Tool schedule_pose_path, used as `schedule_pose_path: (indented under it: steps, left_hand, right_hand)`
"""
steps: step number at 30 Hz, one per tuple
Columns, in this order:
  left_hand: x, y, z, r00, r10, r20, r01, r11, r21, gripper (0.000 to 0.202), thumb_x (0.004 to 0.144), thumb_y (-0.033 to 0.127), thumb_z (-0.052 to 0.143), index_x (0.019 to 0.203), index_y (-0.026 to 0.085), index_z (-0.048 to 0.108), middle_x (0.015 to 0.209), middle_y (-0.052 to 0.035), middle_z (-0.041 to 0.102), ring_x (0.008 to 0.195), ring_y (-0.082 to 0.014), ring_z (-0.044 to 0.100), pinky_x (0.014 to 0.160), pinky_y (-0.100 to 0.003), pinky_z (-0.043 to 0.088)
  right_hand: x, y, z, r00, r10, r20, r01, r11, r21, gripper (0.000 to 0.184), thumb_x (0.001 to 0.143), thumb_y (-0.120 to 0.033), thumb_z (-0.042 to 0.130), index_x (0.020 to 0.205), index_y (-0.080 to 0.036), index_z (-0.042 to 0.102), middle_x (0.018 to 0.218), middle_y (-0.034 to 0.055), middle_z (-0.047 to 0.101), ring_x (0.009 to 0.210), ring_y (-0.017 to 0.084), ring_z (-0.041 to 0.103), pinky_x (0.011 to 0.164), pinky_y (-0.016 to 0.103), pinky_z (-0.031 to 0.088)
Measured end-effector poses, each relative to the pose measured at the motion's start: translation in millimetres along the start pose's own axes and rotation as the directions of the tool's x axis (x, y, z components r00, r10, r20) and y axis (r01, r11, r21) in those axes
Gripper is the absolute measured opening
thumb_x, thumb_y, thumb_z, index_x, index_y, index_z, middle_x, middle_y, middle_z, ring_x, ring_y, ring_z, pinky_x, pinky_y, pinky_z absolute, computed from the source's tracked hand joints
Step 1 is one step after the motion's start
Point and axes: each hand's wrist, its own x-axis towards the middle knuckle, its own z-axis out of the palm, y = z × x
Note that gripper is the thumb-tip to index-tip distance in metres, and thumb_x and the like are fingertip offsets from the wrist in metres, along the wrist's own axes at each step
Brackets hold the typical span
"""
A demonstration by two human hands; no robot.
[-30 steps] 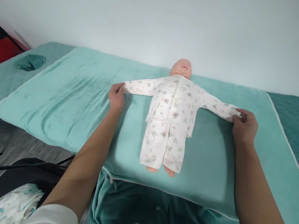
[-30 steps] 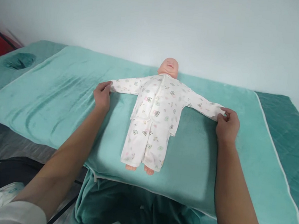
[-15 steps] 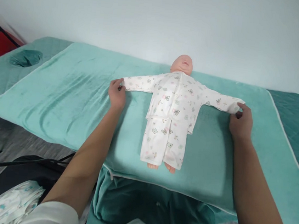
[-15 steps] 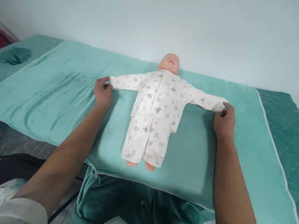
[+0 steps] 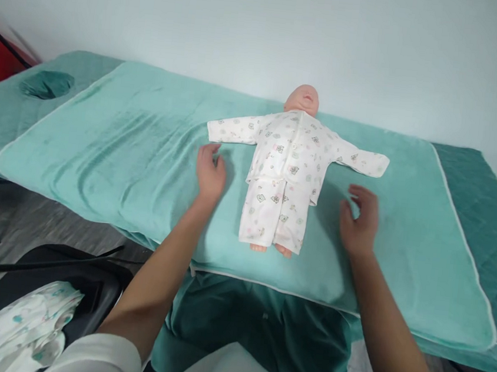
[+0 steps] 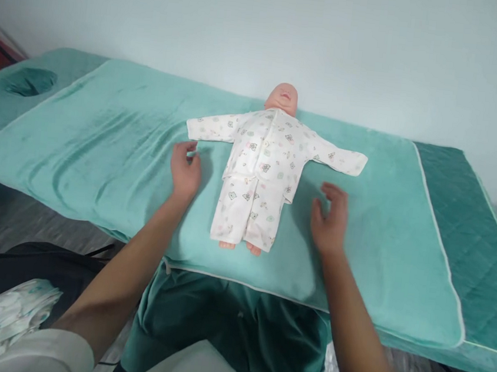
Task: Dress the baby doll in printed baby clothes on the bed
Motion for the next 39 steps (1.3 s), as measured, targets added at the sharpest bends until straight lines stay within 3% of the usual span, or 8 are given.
schedule_pose_path:
  steps: [2,6,9,13,20,29,34,39]
  left_hand:
    - [-18,12,-2.3,0.996,-0.075,0.054,0.08,0.993,-0.088,0.026,0.091,0.015,0.05,0.113,0.02,0.063,0.116,-0.0091,0.067,0.106,-0.0202,0.064,0.09,-0.033,0.052]
    - [-44,37,5.8,0.969,-0.172,0.178,0.212,0.946,-0.243,0.017,0.094,0.026,0.055,0.108,0.021,0.064,0.107,-0.0058,0.071,0.095,-0.0173,0.066,0.088,-0.031,0.052]
    - [-49,47,14.9,0.952,-0.234,0.198,0.282,0.921,-0.269,0.016,0.095,0.025,0.053,0.107,0.02,0.064,0.098,-0.0048,0.071,0.088,-0.017,0.066,0.085,-0.031,0.052]
    - [-49,50,17.4,0.962,-0.195,0.191,0.231,0.954,-0.189,0.017,0.096,0.025,0.051,0.107,0.021,0.064,0.102,-0.0059,0.072,0.092,-0.0192,0.066,0.087,-0.034,0.051]
    - [-54,43,12.0,0.974,-0.135,0.181,0.173,0.961,-0.217,0.018,0.096,0.024,0.05,0.105,0.021,0.064,0.102,-0.0058,0.072,0.092,-0.0192,0.066,0.087,-0.033,0.051]
    - [-55,36,14.6,0.974,-0.145,0.172,0.19,0.941,-0.28,0.019,0.094,0.021,0.051,0.106,0.021,0.065,0.097,-0.0035,0.071,0.086,-0.0168,0.065,0.084,-0.031,0.052]
    - [-56,35,15.2,0.973,-0.138,0.184,0.187,0.941,-0.282,0.02,0.093,0.019,0.051,0.105,0.022,0.066,0.093,-0.0025,0.07,0.086,-0.0172,0.065,0.085,-0.032,0.052]
    - [-55,35,17.4,0.975,-0.122,0.187,0.165,0.957,-0.237,0.02,0.093,0.019,0.05,0.102,0.023,0.068,0.095,-0.0025,0.072,0.088,-0.0183,0.066,0.085,-0.033,0.051]
  right_hand:
    - [-27,-37,2,0.991,-0.07,0.11,0.065,0.997,0.052,0.027,0.092,-0.02,0.061,0.118,-0.023,0.061,0.124,0.0119,0.066,0.118,0.027,0.064,0.1,0.051,0.053]
    - [-69,-102,5,0.942,-0.217,0.255,0.2,0.976,0.09,0.039,0.092,-0.016,0.065,0.129,-0.024,0.054,0.129,0.0133,0.066,0.124,0.028,0.061,0.102,0.051,0.053]
    - [-81,-135,10,0.932,-0.214,0.292,0.246,0.966,-0.077,0.03,0.091,-0.02,0.068,0.119,-0.022,0.057,0.133,0.0147,0.065,0.132,0.032,0.056,0.108,0.055,0.048]
    - [-85,-154,25,0.936,-0.136,0.324,0.238,0.924,-0.3,0.017,0.091,-0.026,0.069,0.105,-0.021,0.06,0.143,0.0155,0.061,0.14,0.037,0.05,0.114,0.061,0.039]
    - [-87,-157,42,0.959,-0.048,0.281,0.15,0.923,-0.355,0.009,0.089,-0.017,0.068,0.093,-0.021,0.06,0.144,0.0105,0.063,0.141,0.036,0.049,0.117,0.063,0.034]
    - [-93,-155,22,0.95,-0.161,0.267,0.214,0.96,-0.182,0.011,0.092,-0.012,0.065,0.098,-0.021,0.062,0.139,0.0137,0.062,0.139,0.035,0.05,0.113,0.062,0.041]
    - [-99,-136,0,0.982,0.008,0.187,-0.009,1.0,0.004,0.031,0.097,-0.01,0.055,0.123,-0.025,0.059,0.135,0.0133,0.059,0.125,0.024,0.059,0.1,0.046,0.055]
    - [-104,-110,4,0.97,0.111,0.216,-0.101,0.993,-0.057,0.035,0.092,-0.012,0.062,0.126,-0.021,0.057,0.119,0.0123,0.061,0.11,0.024,0.062,0.091,0.043,0.057]
